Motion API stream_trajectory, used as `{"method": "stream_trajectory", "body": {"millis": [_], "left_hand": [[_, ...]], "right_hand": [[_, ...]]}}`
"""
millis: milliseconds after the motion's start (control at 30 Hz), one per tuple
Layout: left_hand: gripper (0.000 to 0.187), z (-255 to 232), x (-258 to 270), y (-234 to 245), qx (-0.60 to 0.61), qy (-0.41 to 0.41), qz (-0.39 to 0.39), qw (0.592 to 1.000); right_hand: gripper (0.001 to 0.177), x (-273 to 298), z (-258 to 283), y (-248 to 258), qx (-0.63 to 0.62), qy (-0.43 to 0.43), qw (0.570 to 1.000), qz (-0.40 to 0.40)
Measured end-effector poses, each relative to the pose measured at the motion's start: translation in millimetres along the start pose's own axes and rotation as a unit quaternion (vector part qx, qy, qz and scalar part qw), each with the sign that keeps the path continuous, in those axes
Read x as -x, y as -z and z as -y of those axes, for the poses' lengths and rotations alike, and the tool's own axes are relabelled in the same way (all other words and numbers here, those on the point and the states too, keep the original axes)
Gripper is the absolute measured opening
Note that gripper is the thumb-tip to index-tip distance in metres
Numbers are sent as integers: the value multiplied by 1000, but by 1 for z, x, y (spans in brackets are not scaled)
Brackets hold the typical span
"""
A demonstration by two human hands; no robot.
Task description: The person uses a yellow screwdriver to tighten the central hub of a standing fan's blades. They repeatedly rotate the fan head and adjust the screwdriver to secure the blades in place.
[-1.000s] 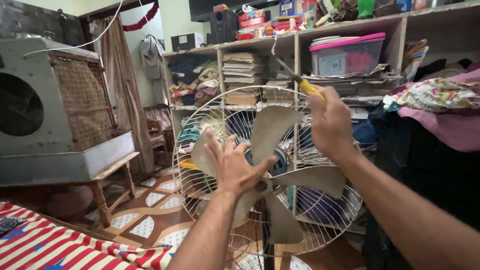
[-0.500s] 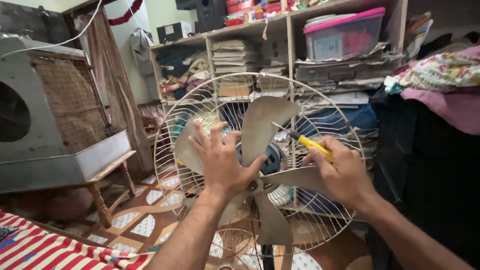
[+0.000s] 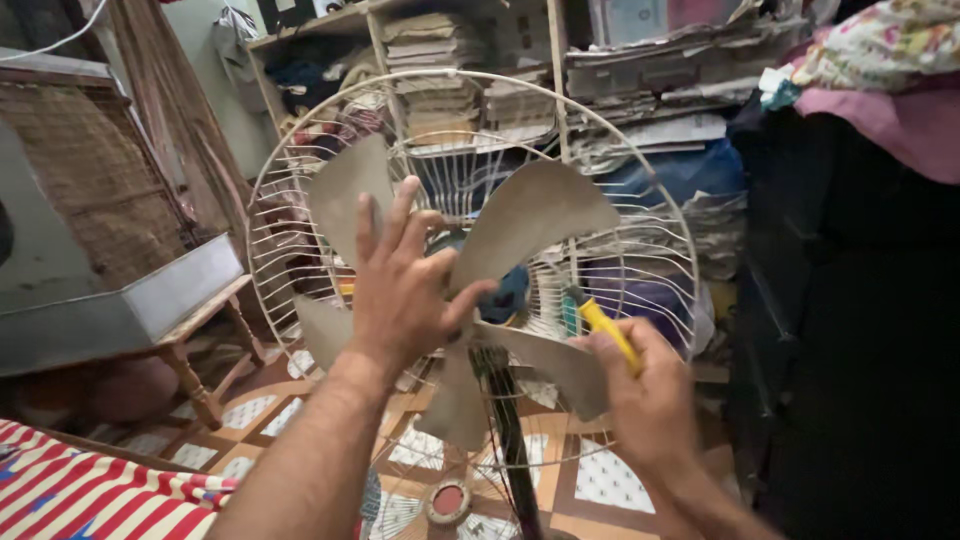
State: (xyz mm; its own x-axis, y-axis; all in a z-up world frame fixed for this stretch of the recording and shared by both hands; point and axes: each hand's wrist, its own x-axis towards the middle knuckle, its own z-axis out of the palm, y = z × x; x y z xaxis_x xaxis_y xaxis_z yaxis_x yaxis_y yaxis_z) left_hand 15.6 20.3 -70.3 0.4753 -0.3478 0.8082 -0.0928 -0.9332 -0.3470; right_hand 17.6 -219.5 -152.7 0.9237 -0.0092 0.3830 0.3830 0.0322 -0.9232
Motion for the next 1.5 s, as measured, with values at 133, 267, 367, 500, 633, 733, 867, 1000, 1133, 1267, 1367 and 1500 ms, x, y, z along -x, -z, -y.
{"method": "stream_trajectory", "body": {"millis": [133, 267, 367, 500, 633, 733, 867, 1000, 1133, 1267, 1367, 1500], "left_hand": [[50, 13, 12, -8, -27, -27, 12, 999], [39, 35, 35, -10, 89, 53, 16, 994], [33, 49, 56, -4, 152, 98, -18, 983], [32, 51, 70, -3, 204, 114, -58, 971], [30, 51, 67, -12, 230, 135, -72, 961], [31, 54, 72, -11, 251, 166, -85, 950], [33, 59, 72, -7, 263, 168, -101, 944], [43, 61, 75, -15, 294, 244, -39, 923], [56, 55, 83, -30, 374, 389, -50, 840], [60, 53, 85, -50, 370, 438, -81, 815], [63, 59, 85, -60, 392, 454, -76, 797], [62, 61, 86, -66, 378, 479, -82, 788]], "right_hand": [[28, 23, -21, -26, 33, 49, 998, 6], [28, 31, -42, -48, -41, 131, 990, 34], [28, 31, -41, -58, 24, 82, 995, 43], [27, 24, -11, -60, -34, 47, 998, 29], [37, 2, 15, -38, -257, -126, 951, 117], [50, -2, 12, -34, -242, -138, 949, 147], [55, 1, 26, -43, -210, -144, 954, 160], [53, 21, 46, -58, -232, -150, 957, 90], [54, 34, 48, -68, -300, -271, 914, -17], [53, 44, 31, -60, -162, -162, 972, 60], [43, 55, 18, -56, 121, -82, 988, 42], [29, 68, 21, -57, 323, 293, 894, -98]]}}
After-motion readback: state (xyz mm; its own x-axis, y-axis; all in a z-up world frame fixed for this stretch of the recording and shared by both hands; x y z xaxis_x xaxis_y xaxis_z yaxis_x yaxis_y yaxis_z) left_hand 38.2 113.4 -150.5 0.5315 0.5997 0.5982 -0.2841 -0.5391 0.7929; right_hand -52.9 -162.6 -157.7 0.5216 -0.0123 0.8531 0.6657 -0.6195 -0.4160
